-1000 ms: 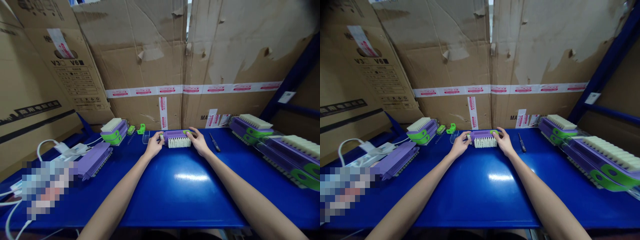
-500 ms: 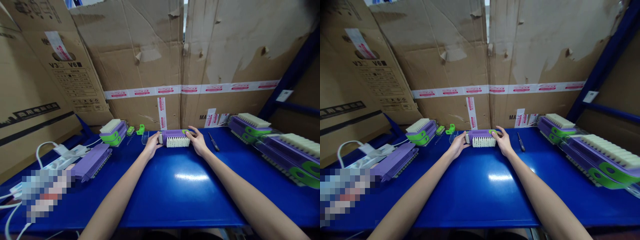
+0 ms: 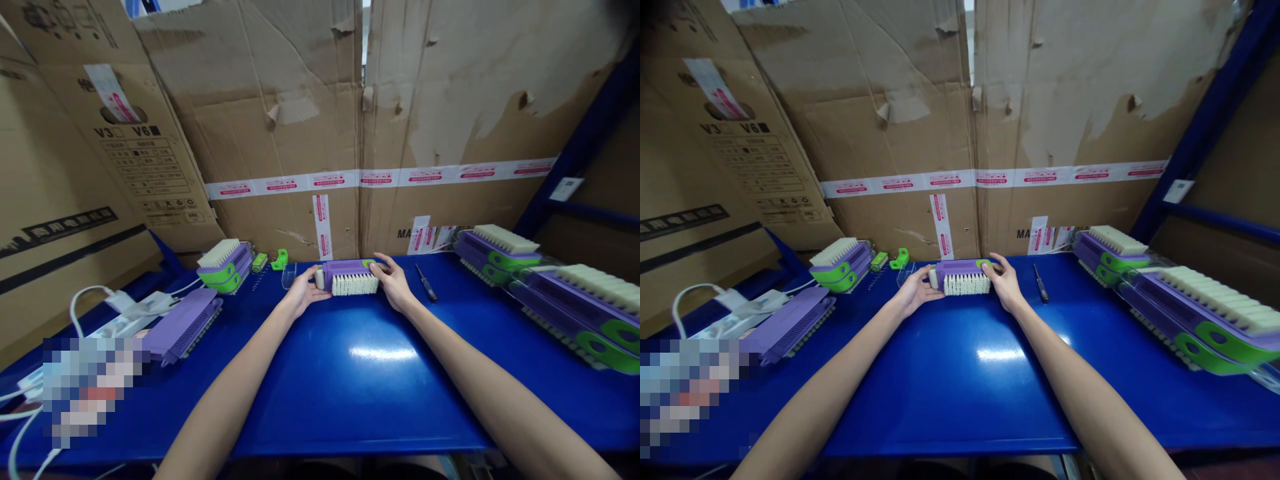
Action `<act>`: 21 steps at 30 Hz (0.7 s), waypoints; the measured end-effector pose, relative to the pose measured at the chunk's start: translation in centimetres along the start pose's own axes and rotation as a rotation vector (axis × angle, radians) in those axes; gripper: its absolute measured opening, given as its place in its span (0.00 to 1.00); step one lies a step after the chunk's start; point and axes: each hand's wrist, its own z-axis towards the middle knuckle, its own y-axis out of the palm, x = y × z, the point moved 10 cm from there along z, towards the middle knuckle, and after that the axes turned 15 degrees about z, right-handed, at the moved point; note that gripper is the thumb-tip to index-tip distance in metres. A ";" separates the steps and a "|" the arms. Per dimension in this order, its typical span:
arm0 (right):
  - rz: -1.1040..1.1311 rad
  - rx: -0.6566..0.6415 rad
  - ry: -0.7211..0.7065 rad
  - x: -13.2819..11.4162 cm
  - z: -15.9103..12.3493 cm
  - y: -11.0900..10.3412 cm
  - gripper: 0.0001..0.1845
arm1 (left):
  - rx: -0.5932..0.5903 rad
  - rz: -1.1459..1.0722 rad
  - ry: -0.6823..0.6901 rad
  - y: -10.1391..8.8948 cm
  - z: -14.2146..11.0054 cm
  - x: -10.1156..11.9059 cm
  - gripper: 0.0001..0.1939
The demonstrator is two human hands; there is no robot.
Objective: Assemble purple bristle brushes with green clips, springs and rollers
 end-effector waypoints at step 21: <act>0.050 0.197 -0.063 -1.1 0.8 -3.4 0.35 | 0.471 0.024 0.271 -4.4 -1.9 3.7 0.28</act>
